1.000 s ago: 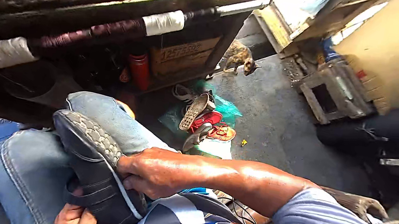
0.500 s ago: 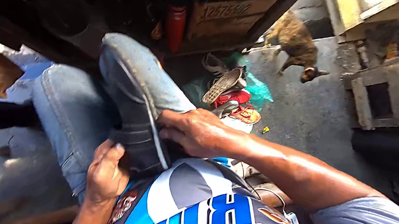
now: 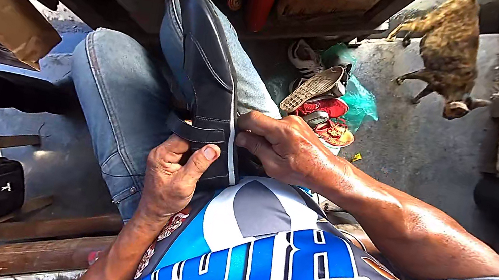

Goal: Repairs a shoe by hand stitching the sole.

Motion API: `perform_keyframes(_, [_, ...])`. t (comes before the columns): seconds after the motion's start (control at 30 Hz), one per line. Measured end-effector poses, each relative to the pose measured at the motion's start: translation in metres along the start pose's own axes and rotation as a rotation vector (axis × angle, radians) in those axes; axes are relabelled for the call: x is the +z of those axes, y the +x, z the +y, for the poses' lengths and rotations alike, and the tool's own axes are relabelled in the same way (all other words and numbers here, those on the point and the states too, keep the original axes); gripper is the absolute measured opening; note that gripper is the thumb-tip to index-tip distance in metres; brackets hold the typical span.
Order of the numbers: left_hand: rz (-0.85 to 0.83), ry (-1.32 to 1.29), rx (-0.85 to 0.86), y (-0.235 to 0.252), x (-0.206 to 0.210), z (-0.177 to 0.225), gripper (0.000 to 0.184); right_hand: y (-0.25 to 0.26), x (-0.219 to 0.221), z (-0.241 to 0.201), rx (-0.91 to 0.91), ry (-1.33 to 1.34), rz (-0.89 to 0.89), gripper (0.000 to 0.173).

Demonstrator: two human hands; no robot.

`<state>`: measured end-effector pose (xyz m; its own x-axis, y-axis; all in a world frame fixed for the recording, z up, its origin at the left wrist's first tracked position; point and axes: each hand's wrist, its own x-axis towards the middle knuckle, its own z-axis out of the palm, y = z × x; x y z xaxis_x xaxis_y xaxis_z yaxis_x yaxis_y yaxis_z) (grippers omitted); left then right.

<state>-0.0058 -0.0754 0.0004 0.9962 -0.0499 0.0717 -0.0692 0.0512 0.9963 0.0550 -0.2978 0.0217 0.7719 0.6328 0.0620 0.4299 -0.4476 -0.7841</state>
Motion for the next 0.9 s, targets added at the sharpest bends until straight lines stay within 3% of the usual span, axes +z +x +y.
perform_keyframes(0.3, [-0.041,-0.029,-0.023,0.001,0.0,0.001,0.012,-0.006,0.001,0.004,0.064,0.002,0.008,0.025])
perform_keyframes(0.6, [-0.015,0.065,0.03,0.001,0.006,0.001,0.01,-0.014,0.008,0.009,0.048,0.017,0.149,0.024])
perform_keyframes(0.77, [0.004,0.019,0.019,-0.002,0.001,-0.002,0.01,-0.022,-0.012,0.037,0.22,-0.03,0.321,0.029])
perform_keyframes(0.9, [-0.03,0.004,0.016,-0.001,0.004,-0.002,0.01,-0.029,-0.029,0.049,0.295,-0.103,0.361,0.03])
